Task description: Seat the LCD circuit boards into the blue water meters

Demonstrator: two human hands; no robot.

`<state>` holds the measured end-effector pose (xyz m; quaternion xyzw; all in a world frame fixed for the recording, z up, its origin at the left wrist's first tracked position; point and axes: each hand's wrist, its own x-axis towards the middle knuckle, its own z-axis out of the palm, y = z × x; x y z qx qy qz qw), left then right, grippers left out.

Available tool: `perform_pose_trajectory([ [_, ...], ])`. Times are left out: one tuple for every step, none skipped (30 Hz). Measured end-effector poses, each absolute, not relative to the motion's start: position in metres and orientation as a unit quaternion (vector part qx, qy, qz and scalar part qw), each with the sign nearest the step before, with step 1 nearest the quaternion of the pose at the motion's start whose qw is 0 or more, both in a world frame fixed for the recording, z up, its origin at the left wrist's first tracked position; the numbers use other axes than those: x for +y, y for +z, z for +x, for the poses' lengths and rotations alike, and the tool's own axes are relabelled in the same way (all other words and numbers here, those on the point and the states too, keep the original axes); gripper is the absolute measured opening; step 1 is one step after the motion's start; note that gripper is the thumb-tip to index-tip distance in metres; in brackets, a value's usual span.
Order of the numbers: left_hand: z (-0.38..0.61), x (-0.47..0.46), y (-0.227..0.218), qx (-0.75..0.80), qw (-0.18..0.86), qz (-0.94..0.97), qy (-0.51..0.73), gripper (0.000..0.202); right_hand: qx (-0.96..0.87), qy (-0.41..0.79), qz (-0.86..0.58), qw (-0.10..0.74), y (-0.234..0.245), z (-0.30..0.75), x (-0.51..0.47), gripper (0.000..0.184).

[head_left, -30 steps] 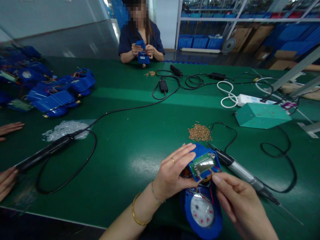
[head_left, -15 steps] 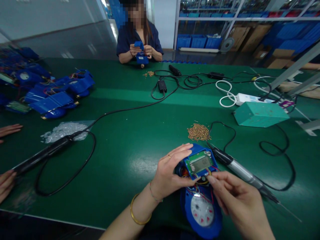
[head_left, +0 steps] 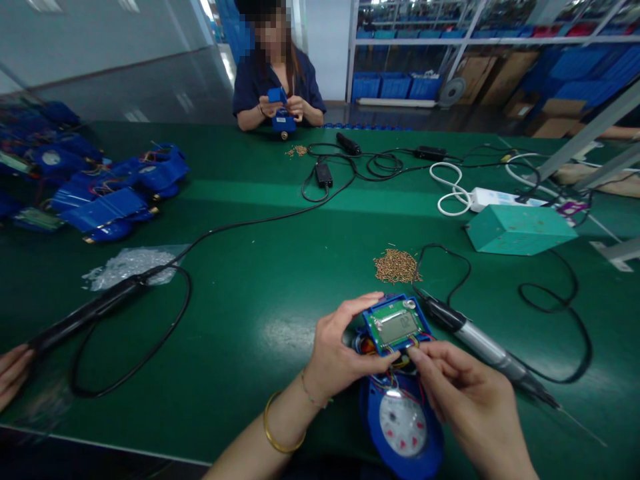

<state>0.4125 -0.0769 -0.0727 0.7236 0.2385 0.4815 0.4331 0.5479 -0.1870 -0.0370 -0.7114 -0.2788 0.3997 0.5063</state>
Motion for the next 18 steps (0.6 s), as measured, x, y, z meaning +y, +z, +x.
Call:
perform_pose_trajectory([
  [0.413,-0.077,-0.073,0.24,0.434,0.723,0.481,0.063,-0.291,0.398,-0.707,0.507,-0.038,0.549,-0.188,0.039],
  [0.413,-0.076,-0.073,0.24,0.434,0.723,0.48,0.063,-0.3,0.396,-0.705,0.506,-0.039,0.549,-0.188,0.039],
  [0.412,-0.076,-0.073,0.238,0.435,0.724,0.48,0.063,-0.304,0.395,-0.705,0.504,-0.04,0.549,-0.189,0.039],
  [0.412,-0.076,-0.073,0.235,0.436,0.725,0.479,0.063,-0.302,0.394,-0.708,0.503,-0.039,0.549,-0.19,0.04],
  [0.412,-0.076,-0.073,0.233,0.438,0.726,0.477,0.063,-0.293,0.392,-0.712,0.502,-0.038,0.548,-0.19,0.04],
  [0.412,-0.076,-0.073,0.232,0.44,0.725,0.477,0.063,-0.282,0.389,-0.718,0.503,-0.037,0.547,-0.19,0.041],
  [0.412,-0.076,-0.074,0.232,0.443,0.723,0.476,0.063,-0.273,0.387,-0.722,0.504,-0.035,0.546,-0.19,0.041],
  [0.412,-0.076,-0.074,0.235,0.445,0.721,0.476,0.064,-0.27,0.386,-0.723,0.506,-0.034,0.545,-0.189,0.042],
  [0.412,-0.077,-0.075,0.239,0.446,0.72,0.474,0.064,-0.27,0.384,-0.723,0.507,-0.033,0.545,-0.188,0.042],
  [0.412,-0.077,-0.075,0.244,0.448,0.719,0.472,0.064,-0.274,0.382,-0.722,0.507,-0.033,0.545,-0.188,0.042],
  [0.412,-0.078,-0.076,0.249,0.45,0.717,0.47,0.064,-0.285,0.384,-0.717,0.507,-0.033,0.546,-0.187,0.041],
  [0.412,-0.079,-0.076,0.253,0.453,0.715,0.468,0.064,-0.299,0.386,-0.712,0.505,-0.035,0.547,-0.187,0.041],
  [0.412,-0.079,-0.076,0.257,0.455,0.713,0.467,0.064,-0.314,0.387,-0.707,0.503,-0.037,0.549,-0.186,0.04],
  [0.413,-0.079,-0.076,0.258,0.458,0.711,0.468,0.064,-0.331,0.387,-0.701,0.499,-0.039,0.551,-0.187,0.039],
  [0.413,-0.08,-0.076,0.259,0.459,0.708,0.47,0.064,-0.346,0.385,-0.697,0.496,-0.041,0.552,-0.187,0.038],
  [0.413,-0.08,-0.076,0.258,0.459,0.707,0.473,0.064,-0.352,0.379,-0.699,0.494,-0.043,0.553,-0.187,0.038],
  [0.414,-0.08,-0.076,0.256,0.459,0.706,0.475,0.064,-0.351,0.37,-0.705,0.493,-0.044,0.554,-0.188,0.038],
  [0.414,-0.08,-0.076,0.255,0.458,0.705,0.477,0.063,-0.347,0.36,-0.712,0.493,-0.045,0.555,-0.188,0.038],
])
